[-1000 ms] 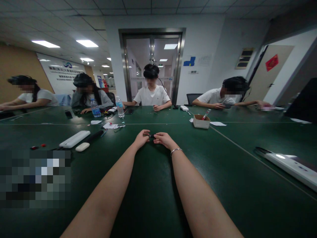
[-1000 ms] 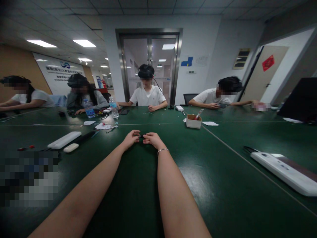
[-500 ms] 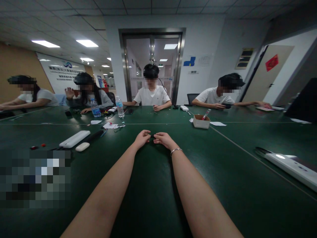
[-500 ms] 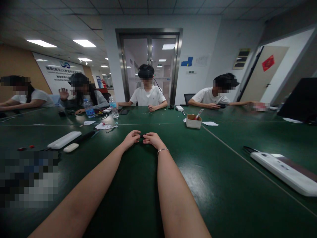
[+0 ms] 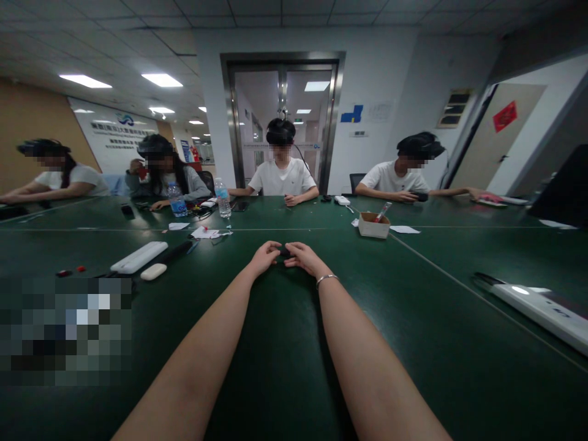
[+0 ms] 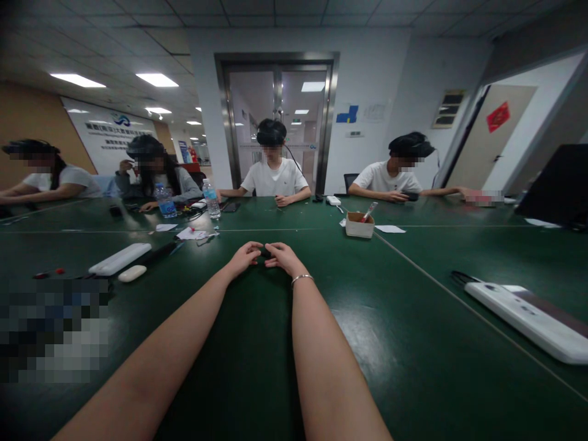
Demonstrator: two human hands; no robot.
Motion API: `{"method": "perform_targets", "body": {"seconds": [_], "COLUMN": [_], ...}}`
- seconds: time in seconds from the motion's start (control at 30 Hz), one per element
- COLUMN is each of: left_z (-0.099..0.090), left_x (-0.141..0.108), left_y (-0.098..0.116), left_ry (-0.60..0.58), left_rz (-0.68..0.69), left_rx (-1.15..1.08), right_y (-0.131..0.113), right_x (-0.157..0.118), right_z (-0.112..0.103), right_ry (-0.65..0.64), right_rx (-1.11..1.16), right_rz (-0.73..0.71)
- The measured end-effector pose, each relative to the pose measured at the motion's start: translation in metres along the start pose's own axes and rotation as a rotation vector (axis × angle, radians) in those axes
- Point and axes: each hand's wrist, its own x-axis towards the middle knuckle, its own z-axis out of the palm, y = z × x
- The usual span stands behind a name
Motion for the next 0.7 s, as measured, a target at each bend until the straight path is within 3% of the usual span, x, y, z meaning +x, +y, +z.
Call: {"method": "perform_targets", "body": {"seconds": [0.13, 0.3, 0.57, 0.7], "left_z": [0.0003, 0.0002, 0.0002, -0.0004], "left_x": [-0.0018, -0.003, -0.0018, -0.0011], "left_y": [0.003, 0.0045, 0.0016, 0.0015], "left_ry": [0.003, 0.017, 0.01, 0.016], "left_rz": [-0.003, -0.011, 0.012, 0.017], "left_rx": [-0.013, -0.026, -0.028, -0.011], "right_y": [0.0021, 0.0007, 0.0022, 0.0009], "right_x": [0.0023, -0.0015, 0.0039, 0.0001], "right_z": [-0.0007, -0.0053, 0.0007, -0.0031], "right_ry": [0.005, -0.002, 0.005, -0.006], "right_rx": [-0.057, 0.019, -0.113, -0.054], "right_rz": [0.014, -0.073, 0.023, -0.077]}}
